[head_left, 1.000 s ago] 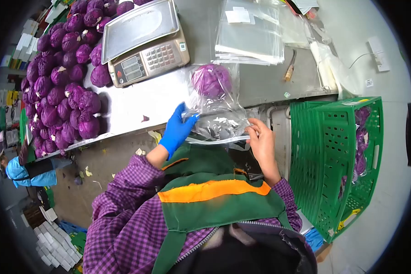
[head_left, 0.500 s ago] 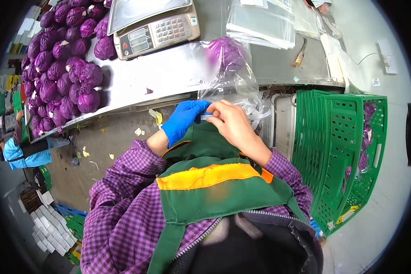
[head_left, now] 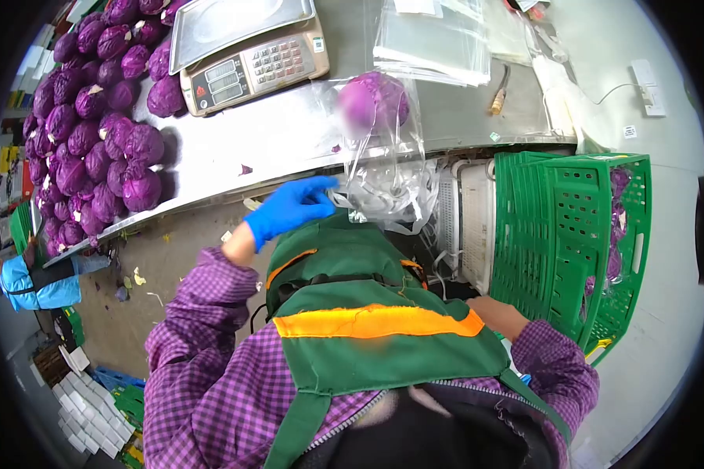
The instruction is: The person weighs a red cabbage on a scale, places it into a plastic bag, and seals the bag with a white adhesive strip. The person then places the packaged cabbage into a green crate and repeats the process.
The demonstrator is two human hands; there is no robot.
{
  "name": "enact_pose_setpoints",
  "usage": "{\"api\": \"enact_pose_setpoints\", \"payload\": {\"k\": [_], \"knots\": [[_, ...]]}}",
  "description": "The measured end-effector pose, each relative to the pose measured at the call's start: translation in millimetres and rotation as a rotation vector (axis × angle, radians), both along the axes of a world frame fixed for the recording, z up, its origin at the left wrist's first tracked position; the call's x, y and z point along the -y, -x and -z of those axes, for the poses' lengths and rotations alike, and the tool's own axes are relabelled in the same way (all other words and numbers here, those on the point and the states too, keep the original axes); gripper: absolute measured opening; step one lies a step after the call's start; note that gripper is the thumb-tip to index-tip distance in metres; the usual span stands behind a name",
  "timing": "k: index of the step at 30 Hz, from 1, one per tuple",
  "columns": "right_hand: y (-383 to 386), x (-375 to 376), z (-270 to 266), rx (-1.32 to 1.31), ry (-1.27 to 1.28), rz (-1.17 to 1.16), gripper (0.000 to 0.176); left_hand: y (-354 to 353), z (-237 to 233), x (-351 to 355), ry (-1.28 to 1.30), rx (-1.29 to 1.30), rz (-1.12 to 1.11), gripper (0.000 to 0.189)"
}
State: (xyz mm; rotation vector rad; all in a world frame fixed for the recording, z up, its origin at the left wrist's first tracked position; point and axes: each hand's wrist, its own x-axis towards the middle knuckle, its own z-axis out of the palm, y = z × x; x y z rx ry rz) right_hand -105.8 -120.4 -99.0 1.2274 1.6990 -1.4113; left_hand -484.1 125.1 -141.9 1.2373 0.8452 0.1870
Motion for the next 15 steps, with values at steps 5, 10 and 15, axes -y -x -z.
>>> {"api": "enact_pose_setpoints", "payload": {"k": [5,10,15], "knots": [[10,-138,-2,-0.036,-1.043,0.502,0.064,-21,2,-47,-1.064,-0.291,0.007,0.083],[33,-239,50,-0.357,-1.418,0.203,0.057,-43,30,-67,-1.488,-0.139,0.348,0.056],[29,-253,50,-0.721,-0.572,1.162,0.020,-37,56,-74,-0.338,0.311,-0.395,0.027]]}}
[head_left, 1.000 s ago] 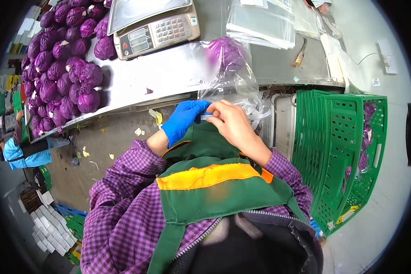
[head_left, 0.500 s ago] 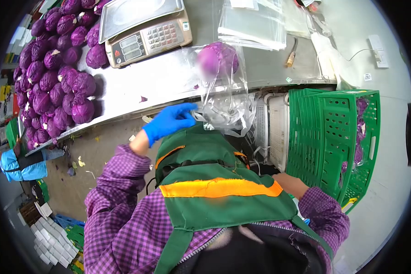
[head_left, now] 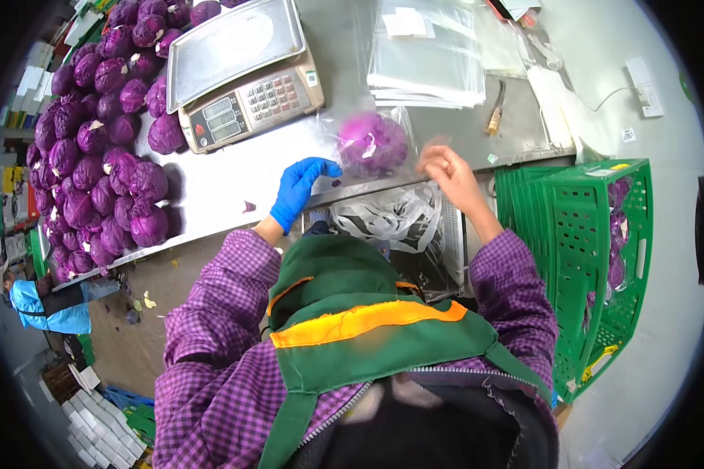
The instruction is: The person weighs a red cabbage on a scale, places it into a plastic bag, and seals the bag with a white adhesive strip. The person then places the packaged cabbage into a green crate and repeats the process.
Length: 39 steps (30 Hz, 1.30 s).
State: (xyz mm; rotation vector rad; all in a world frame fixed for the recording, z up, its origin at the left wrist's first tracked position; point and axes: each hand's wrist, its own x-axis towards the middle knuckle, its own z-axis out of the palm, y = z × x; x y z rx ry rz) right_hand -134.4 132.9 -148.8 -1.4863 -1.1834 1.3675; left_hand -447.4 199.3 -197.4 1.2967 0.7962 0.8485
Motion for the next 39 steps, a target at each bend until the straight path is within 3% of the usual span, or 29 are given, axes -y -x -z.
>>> {"api": "enact_pose_setpoints", "payload": {"k": [1,4,6,8,9,10,12,14,16,18,20,21,22,23,24,26,27,28,29,31,32,33,34,35,36,37,38,39], "knots": [[20,-2,-23,0.174,-0.173,0.042,0.015,-3,1,-2,0.098,0.066,-0.026,0.024],[23,-31,-29,-0.001,-0.255,-0.013,0.017,4,12,-9,0.218,-0.093,-0.068,0.025],[31,-51,5,0.047,-0.238,0.127,0.018,2,0,-10,0.316,-0.068,-0.074,0.021],[38,-60,33,-0.166,0.127,0.439,0.023,-5,-27,-12,0.173,-0.158,-0.143,0.019],[41,-62,34,-0.109,0.128,0.477,0.022,-8,-32,-17,0.001,-0.193,-0.151,0.017],[40,-65,40,-0.109,0.128,0.481,0.022,-10,-30,-25,0.000,-0.193,-0.146,0.017],[41,-63,56,0.149,0.155,0.379,0.023,-14,-20,-47,0.289,-0.137,-0.251,0.016],[47,-60,61,0.269,0.081,0.396,0.021,-21,4,-58,0.292,-0.228,-0.287,0.021],[54,-61,61,0.522,-0.077,0.430,0.019,-22,34,-68,0.092,-0.781,-0.229,0.024],[61,-59,63,0.479,-0.097,0.502,0.016,-18,30,-70,-0.109,-0.573,-0.328,0.028],[67,-56,59,0.055,0.043,0.579,0.018,-12,21,-68,-0.464,-0.366,-0.383,0.043],[69,-59,58,0.051,0.131,0.605,0.018,-29,-34,-55,-0.798,-0.564,-0.233,0.046],[71,-59,54,0.274,0.044,0.578,0.020,-45,-56,-43,-0.868,-0.583,-0.032,0.056],[74,-65,83,0.376,-0.047,0.602,0.024,-55,-72,-35,-0.922,-0.661,0.284,0.076],[76,-62,62,0.374,0.078,0.625,0.029,-59,-51,-30,-0.740,-0.512,0.332,0.096],[76,-70,64,0.238,0.210,0.605,0.041,-56,-20,-46,-0.652,-0.428,0.305,0.105],[79,-82,77,0.070,0.312,0.577,0.046,-57,-24,-47,-0.533,-0.379,0.304,0.105],[79,-82,57,0.043,0.336,0.535,0.053,-59,-27,-48,-0.414,-0.332,0.297,0.104],[73,-77,39,-0.015,0.269,0.507,0.055,-52,-20,-55,-0.314,-0.300,0.255,0.104],[59,-58,7,-0.076,0.192,0.491,0.059,-52,-45,-44,0.254,-0.014,0.221,0.090],[48,-46,-9,-0.328,0.111,0.513,0.064,-53,-48,-39,0.480,0.150,0.208,0.084],[41,-31,-22,-0.584,0.030,0.522,0.071,-63,-57,-35,0.567,0.239,0.291,0.079],[33,-14,-35,-0.471,-0.104,0.555,0.081,-75,-62,-27,0.621,0.273,0.153,0.077],[26,1,-43,-0.367,-0.230,0.560,0.092,-93,-77,-20,0.606,0.335,0.309,0.074],[15,14,-38,-0.698,-0.210,0.520,0.099,-112,-93,-14,0.577,0.399,0.440,0.072],[5,23,-34,-0.726,-0.367,0.485,0.093,-135,-105,2,0.518,0.289,0.384,0.069],[-11,56,-74,-0.814,-0.220,0.455,0.079,-161,-122,22,0.463,0.176,0.316,0.066],[-29,68,-77,-1.109,-0.166,0.692,0.063,-183,-150,32,0.486,-0.036,0.439,0.062]]}}
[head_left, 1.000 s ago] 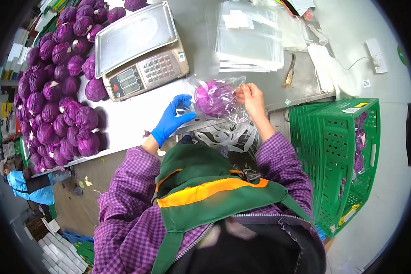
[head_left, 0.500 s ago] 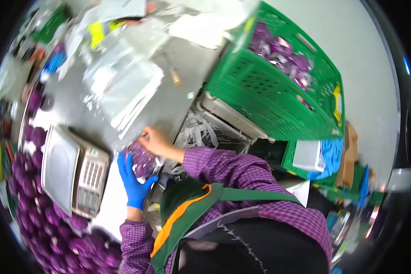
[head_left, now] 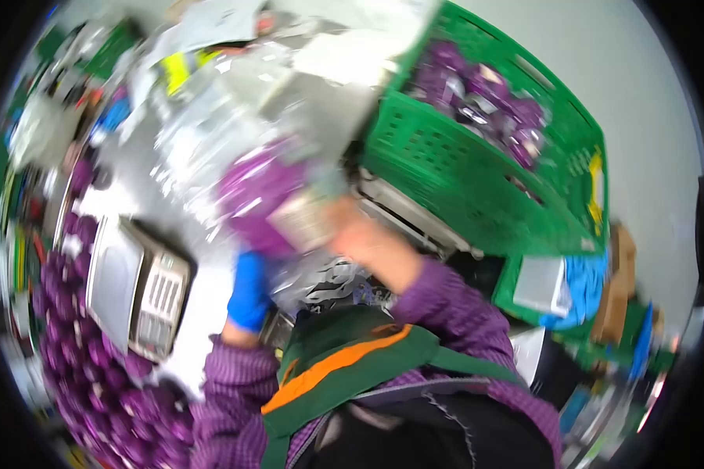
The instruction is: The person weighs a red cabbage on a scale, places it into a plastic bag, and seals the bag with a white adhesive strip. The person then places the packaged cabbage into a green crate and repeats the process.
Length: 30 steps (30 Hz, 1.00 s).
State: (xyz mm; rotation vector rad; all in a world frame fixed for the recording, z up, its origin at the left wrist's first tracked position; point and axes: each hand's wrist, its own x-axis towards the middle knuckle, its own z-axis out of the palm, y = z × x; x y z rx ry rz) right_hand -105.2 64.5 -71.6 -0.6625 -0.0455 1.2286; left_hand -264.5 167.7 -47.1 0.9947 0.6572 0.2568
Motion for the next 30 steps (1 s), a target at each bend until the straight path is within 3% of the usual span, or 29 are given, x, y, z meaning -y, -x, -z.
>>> {"api": "enact_pose_setpoints", "payload": {"k": [1,2,3,4,5,7,9,10,11,12,13,15,16,18,19,21,22,23,24,25,27,28,29,30], "knots": [[-28,38,10,0.580,-0.194,0.093,0.052,-26,8,-4,-0.274,0.306,0.262,0.065],[-29,68,-43,0.830,0.216,0.388,0.046,-47,-33,7,-0.085,0.451,0.414,0.079],[-42,84,-90,0.119,-0.293,0.361,0.049,-73,-33,18,-0.327,0.560,0.448,0.088],[-65,100,-98,0.300,-0.234,0.547,0.050,-90,-57,24,-0.527,0.549,0.565,0.098],[-83,118,-111,0.481,-0.101,0.740,0.051,-103,-55,27,-0.587,0.510,0.548,0.094],[-120,162,-139,0.599,0.112,1.038,0.053,-125,10,3,-0.643,0.412,0.334,0.070],[-151,211,-163,0.543,0.302,1.237,0.056,-125,85,-70,-0.896,-0.030,0.140,0.045],[-190,261,-156,0.489,0.368,1.287,0.055,-119,118,-115,-1.007,-0.120,0.031,0.038],[-226,312,-144,0.493,0.416,1.228,0.056,-116,126,-125,-0.959,-0.122,0.000,0.041],[-256,351,-131,0.497,0.464,1.169,0.056,-93,151,-195,-1.251,-0.446,-0.106,0.042],[-271,370,-123,0.446,0.582,1.149,0.059,-74,165,-225,-1.289,-0.514,-0.096,0.050],[-305,400,-98,0.381,0.677,1.060,0.070,-52,171,-249,-1.338,-0.790,0.166,0.037],[-315,404,-89,0.389,0.673,1.048,0.070,-48,177,-253,-1.330,-0.796,0.153,0.037],[-337,411,-64,0.306,0.967,0.999,0.078,-38,181,-258,-1.123,-0.715,0.207,0.022],[-354,423,-45,0.310,0.962,0.977,0.078,-32,181,-259,-1.117,-0.732,0.191,0.022],[-385,449,-16,0.547,1.217,0.582,0.084,-28,174,-254,-1.285,-0.710,0.085,0.016],[-397,449,-26,0.627,1.590,0.427,0.076,-27,168,-256,-1.339,-0.654,0.065,0.019],[-401,435,-30,0.630,1.586,0.414,0.076,-29,150,-250,-1.335,-0.657,0.051,0.019],[-406,417,-31,1.399,1.613,0.467,0.065,-27,138,-249,-1.310,-0.583,0.056,0.019],[-410,390,-38,2.188,1.476,0.497,0.054,-24,127,-248,-1.284,-0.510,0.058,0.019],[-294,237,-96,1.774,0.863,0.658,0.038,-17,92,-224,-1.238,-0.532,0.079,0.019],[-228,174,-115,1.702,0.771,0.568,0.033,-14,82,-212,-1.188,-0.542,0.109,0.019],[-168,124,-121,1.740,0.521,0.435,0.033,-8,78,-203,-1.201,-0.543,0.141,0.020],[-125,87,-117,2.011,0.391,0.167,0.035,-3,64,-185,-1.108,-0.537,0.147,0.020]]}}
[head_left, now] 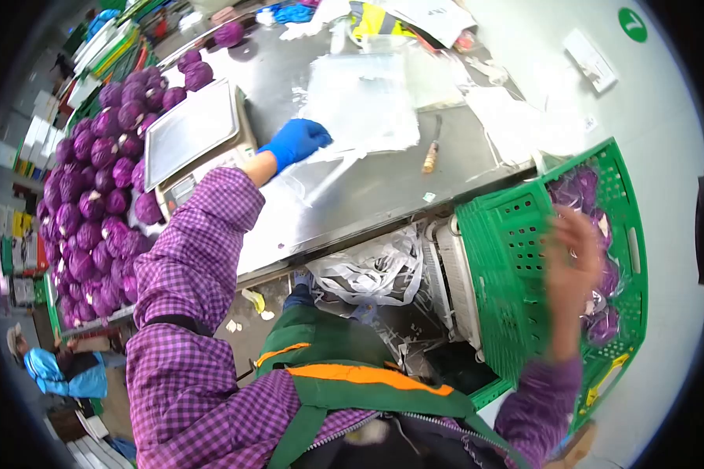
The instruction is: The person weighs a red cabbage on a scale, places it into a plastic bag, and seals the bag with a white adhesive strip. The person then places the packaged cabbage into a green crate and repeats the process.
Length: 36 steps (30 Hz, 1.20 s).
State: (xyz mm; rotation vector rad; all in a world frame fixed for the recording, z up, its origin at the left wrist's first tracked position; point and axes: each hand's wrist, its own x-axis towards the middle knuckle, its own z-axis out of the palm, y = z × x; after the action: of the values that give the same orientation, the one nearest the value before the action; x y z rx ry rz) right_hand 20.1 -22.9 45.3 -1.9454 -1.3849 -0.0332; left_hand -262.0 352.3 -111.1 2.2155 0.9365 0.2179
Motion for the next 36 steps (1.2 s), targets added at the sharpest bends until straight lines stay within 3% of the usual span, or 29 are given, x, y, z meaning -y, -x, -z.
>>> {"api": "enact_pose_setpoints", "payload": {"k": [1,2,3,5,6,8,10,11,13,15,17,19,21,22,23,25,27,28,29,31,33,36], "knots": [[38,-39,6,0.088,-0.044,-0.327,0.043,5,-15,22,0.088,0.011,-0.026,0.021],[76,-75,22,0.018,-0.015,-0.529,0.056,11,-18,38,0.212,0.055,-0.034,0.021],[108,-105,36,0.380,0.070,-0.591,0.058,21,-23,53,0.327,0.106,-0.060,0.022],[145,-156,72,0.503,-0.031,-0.753,0.055,48,-37,83,0.555,0.231,-0.127,0.024],[155,-179,88,0.543,-0.113,-0.848,0.042,67,-49,97,0.616,0.320,-0.129,0.023],[182,-210,91,0.283,-0.231,-1.000,0.018,112,-52,108,0.675,0.444,-0.212,0.031],[217,-226,83,0.018,-0.222,-1.011,0.008,163,-50,115,0.767,0.627,-0.278,0.041],[237,-235,87,0.018,-0.235,-1.074,0.008,188,-53,120,0.737,0.762,-0.306,0.043],[275,-261,97,-0.842,0.011,-0.807,0.008,233,-61,129,0.735,0.821,-0.348,0.045],[326,-293,107,-0.969,0.160,-0.811,0.013,281,-48,140,0.898,0.964,-0.371,0.042],[383,-322,121,-1.092,0.303,-0.786,0.018,321,-40,151,1.037,1.291,-0.474,0.033],[447,-340,132,-1.220,0.599,-0.743,0.018,369,-48,156,0.393,0.758,-0.555,0.035],[505,-357,131,-1.525,0.817,-0.556,0.017,414,-26,146,0.462,0.932,-0.855,0.035],[532,-368,139,-1.819,0.873,-0.702,0.017,439,-45,144,0.277,0.951,-0.969,0.030],[554,-376,143,-1.800,0.978,-0.707,0.016,474,-7,142,0.143,1.348,-0.888,0.027],[612,-380,159,-1.909,1.129,-0.990,0.016,510,91,92,-0.497,2.240,-0.260,0.025],[674,-380,136,-1.580,1.268,-1.141,0.017,550,-26,148,-0.105,1.690,-1.311,0.021],[701,-387,141,-1.352,1.212,-1.286,0.018,573,-46,155,0.219,2.211,-0.995,0.015],[728,-389,131,-1.131,1.073,-1.315,0.013,601,-29,153,0.253,2.244,-0.567,0.016],[781,-401,135,-0.614,0.220,-1.367,0.017,626,-44,138,-0.056,1.697,-1.224,0.017],[820,-422,124,-0.789,0.183,-1.231,0.024,663,-44,103,-0.392,1.124,-1.473,0.016],[878,-483,127,-0.856,0.207,-1.103,0.043,713,-68,24,-0.840,0.723,-1.566,0.015]]}}
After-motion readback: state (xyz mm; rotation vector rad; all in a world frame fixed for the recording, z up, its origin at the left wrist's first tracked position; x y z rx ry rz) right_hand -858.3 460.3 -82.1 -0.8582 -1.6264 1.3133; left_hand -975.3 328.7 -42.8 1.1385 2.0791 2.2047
